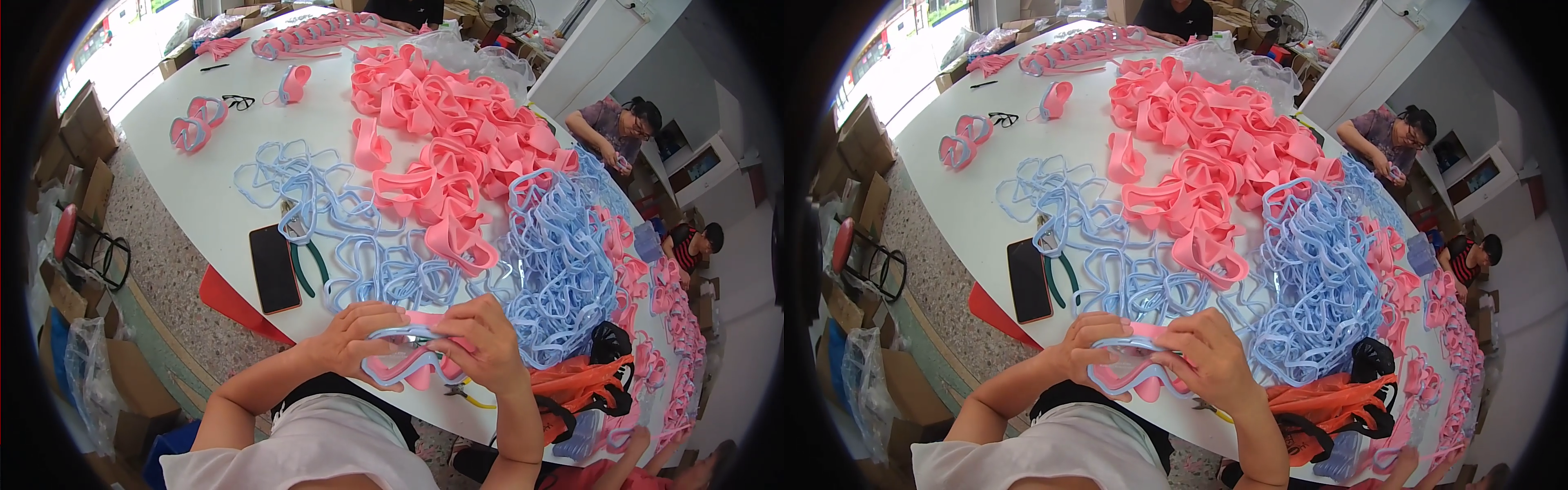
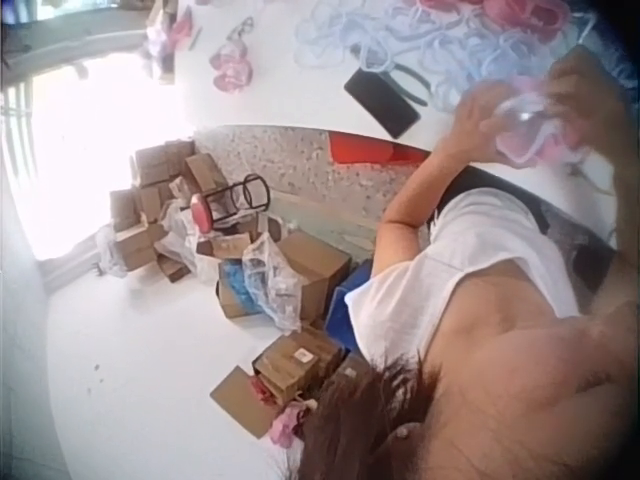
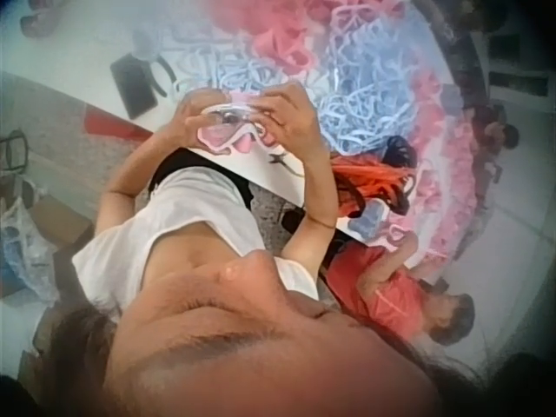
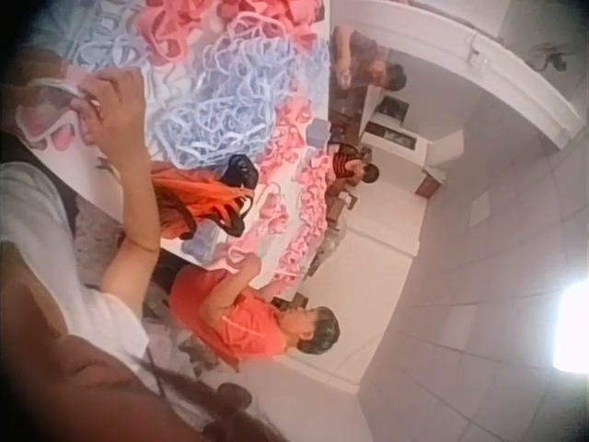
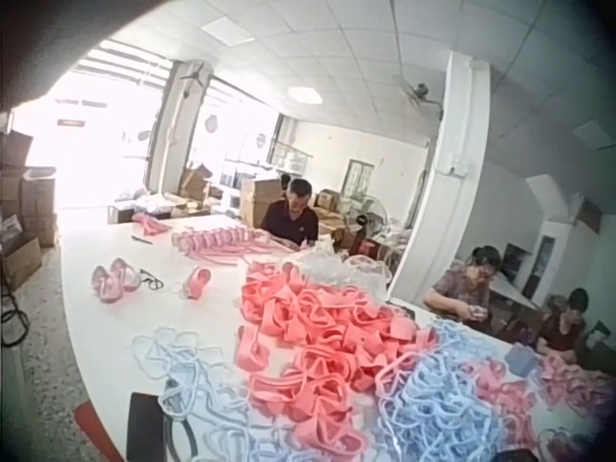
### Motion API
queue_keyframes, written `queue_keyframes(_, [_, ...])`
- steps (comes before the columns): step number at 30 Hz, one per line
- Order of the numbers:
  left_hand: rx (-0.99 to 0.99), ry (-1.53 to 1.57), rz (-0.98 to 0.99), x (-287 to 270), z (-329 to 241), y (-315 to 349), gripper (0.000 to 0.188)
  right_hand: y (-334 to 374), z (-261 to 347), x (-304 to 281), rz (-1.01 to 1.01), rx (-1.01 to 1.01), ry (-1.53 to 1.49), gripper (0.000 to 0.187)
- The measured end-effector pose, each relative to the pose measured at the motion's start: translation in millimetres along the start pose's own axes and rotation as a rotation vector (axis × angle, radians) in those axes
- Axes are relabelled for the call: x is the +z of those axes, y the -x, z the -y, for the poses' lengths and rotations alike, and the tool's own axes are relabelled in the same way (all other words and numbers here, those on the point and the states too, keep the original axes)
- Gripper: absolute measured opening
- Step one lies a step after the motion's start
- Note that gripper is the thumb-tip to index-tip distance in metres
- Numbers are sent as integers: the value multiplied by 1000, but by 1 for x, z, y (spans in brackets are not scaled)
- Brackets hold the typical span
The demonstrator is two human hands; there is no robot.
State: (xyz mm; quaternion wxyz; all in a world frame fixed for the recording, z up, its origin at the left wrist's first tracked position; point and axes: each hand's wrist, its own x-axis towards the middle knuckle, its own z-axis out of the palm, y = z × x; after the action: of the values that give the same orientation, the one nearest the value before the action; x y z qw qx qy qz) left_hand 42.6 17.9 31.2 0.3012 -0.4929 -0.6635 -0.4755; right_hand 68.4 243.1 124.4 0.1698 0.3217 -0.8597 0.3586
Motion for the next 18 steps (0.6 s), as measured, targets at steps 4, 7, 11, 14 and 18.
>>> queue_keyframes(4, [107, -42, 4, -2, 0, 3, 65, 0, 4, -9, 64, 127, -21, 36])
queue_keyframes(7, [203, -177, 46, 1, 4, 9, 66, 3, 2, -11, 164, 150, -57, 36])
queue_keyframes(11, [342, -220, 50, 4, 12, 14, 64, 5, 2, -12, 220, 127, -107, 32])
queue_keyframes(14, [345, -181, 23, 7, 14, 15, 63, 6, 2, -10, 204, 75, -56, 31])
queue_keyframes(18, [-12, -12, 245, -16, -7, -4, 65, 12, 1, -13, 143, 45, 72, 32])
